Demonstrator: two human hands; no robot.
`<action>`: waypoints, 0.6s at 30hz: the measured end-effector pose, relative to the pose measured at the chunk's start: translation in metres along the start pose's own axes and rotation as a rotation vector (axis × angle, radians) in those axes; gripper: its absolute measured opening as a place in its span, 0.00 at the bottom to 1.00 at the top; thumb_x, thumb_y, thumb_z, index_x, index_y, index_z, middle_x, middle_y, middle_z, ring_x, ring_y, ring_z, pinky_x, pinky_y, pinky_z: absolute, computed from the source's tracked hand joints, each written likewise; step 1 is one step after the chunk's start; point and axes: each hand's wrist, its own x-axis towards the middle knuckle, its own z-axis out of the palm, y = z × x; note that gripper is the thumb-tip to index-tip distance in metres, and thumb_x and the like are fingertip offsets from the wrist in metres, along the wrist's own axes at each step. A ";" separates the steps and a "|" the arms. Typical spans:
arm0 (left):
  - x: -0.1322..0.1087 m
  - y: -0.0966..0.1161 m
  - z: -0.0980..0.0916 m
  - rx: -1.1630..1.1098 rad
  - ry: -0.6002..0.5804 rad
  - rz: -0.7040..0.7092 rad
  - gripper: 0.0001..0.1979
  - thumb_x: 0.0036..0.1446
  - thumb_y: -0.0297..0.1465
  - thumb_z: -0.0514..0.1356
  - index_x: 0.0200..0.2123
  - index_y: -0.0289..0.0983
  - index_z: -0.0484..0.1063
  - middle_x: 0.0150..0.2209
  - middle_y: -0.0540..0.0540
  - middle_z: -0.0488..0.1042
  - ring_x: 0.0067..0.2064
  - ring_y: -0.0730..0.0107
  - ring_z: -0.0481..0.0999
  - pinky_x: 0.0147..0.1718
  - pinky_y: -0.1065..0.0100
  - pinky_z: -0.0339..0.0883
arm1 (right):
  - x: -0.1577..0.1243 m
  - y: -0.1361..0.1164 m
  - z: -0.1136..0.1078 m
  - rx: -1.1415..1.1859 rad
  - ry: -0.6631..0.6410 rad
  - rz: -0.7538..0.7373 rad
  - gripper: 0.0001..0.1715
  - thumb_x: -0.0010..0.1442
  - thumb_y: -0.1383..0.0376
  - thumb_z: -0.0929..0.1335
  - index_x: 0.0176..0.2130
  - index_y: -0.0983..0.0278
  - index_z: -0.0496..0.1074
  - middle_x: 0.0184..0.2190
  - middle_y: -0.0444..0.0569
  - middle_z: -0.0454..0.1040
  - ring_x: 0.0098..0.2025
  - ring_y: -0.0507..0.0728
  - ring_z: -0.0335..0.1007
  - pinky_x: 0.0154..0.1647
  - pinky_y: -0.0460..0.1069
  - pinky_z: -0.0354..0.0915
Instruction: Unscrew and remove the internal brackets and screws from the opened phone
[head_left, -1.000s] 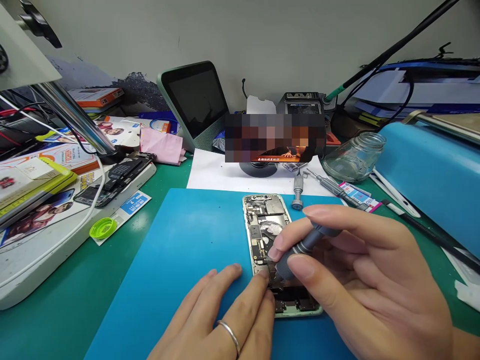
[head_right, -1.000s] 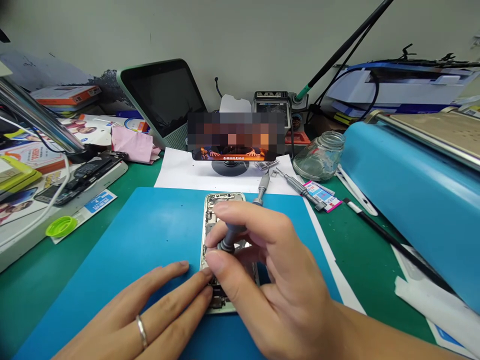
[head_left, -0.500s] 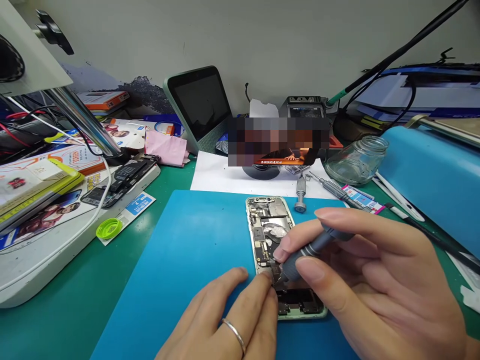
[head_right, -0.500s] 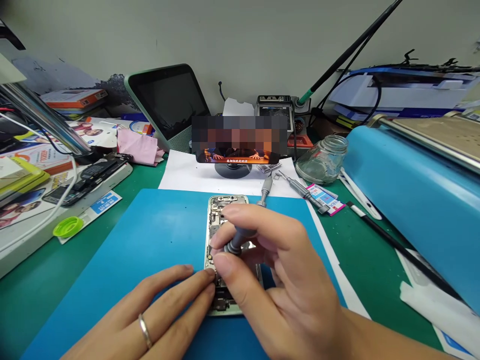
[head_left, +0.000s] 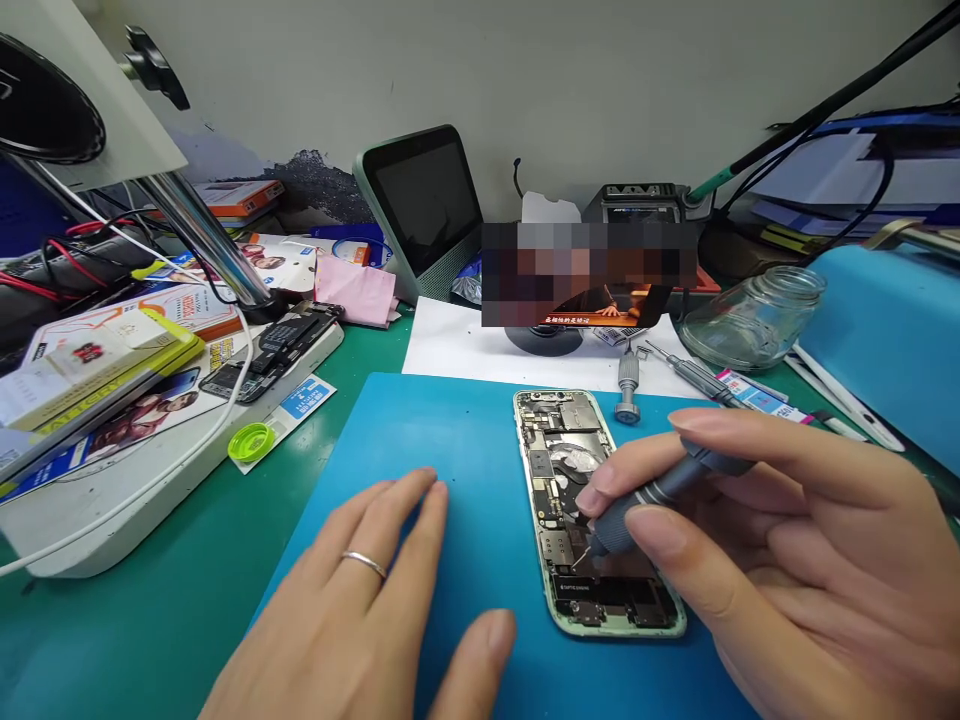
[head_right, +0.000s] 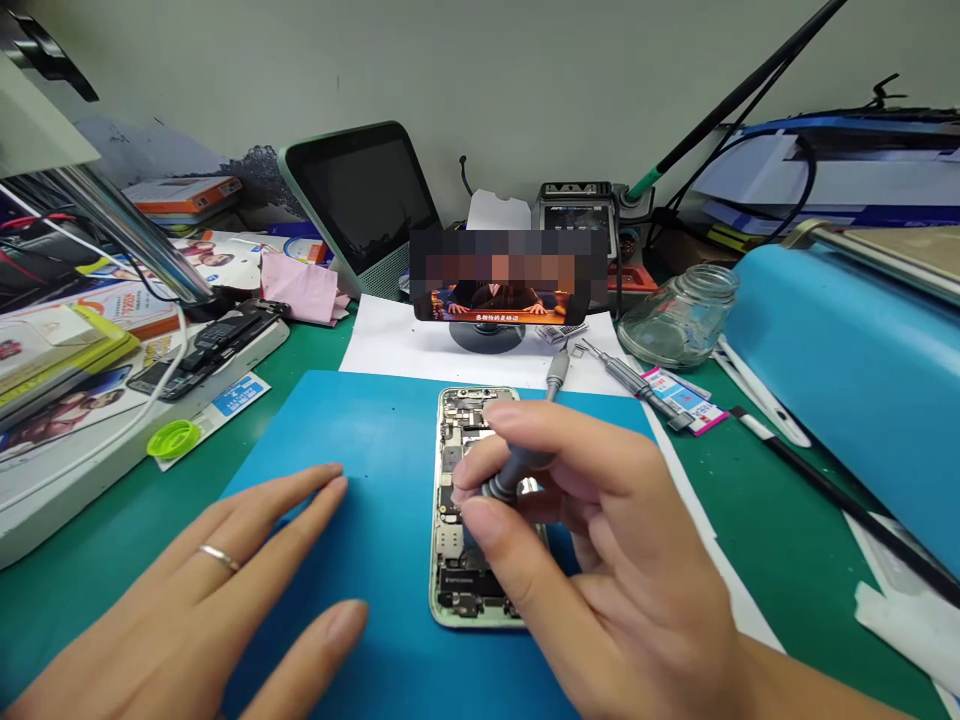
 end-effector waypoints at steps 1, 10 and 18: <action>0.000 -0.001 -0.002 -0.003 -0.001 -0.025 0.33 0.78 0.51 0.41 0.65 0.35 0.71 0.65 0.40 0.77 0.62 0.48 0.79 0.55 0.50 0.81 | -0.001 0.000 0.000 0.000 -0.004 -0.001 0.32 0.66 0.78 0.70 0.63 0.53 0.70 0.44 0.46 0.81 0.44 0.52 0.83 0.40 0.41 0.82; 0.000 0.003 -0.002 0.042 -0.027 -0.027 0.36 0.77 0.54 0.40 0.65 0.35 0.73 0.64 0.39 0.78 0.62 0.43 0.79 0.54 0.43 0.81 | -0.002 0.000 -0.001 -0.025 -0.011 -0.018 0.32 0.66 0.78 0.71 0.64 0.54 0.70 0.44 0.46 0.81 0.44 0.53 0.84 0.41 0.42 0.83; -0.002 -0.003 0.002 -0.013 -0.003 -0.034 0.32 0.78 0.53 0.41 0.68 0.38 0.65 0.64 0.42 0.78 0.62 0.48 0.79 0.54 0.48 0.79 | -0.001 0.001 0.000 -0.040 0.010 -0.044 0.31 0.65 0.77 0.71 0.62 0.54 0.72 0.42 0.46 0.81 0.43 0.53 0.84 0.40 0.42 0.83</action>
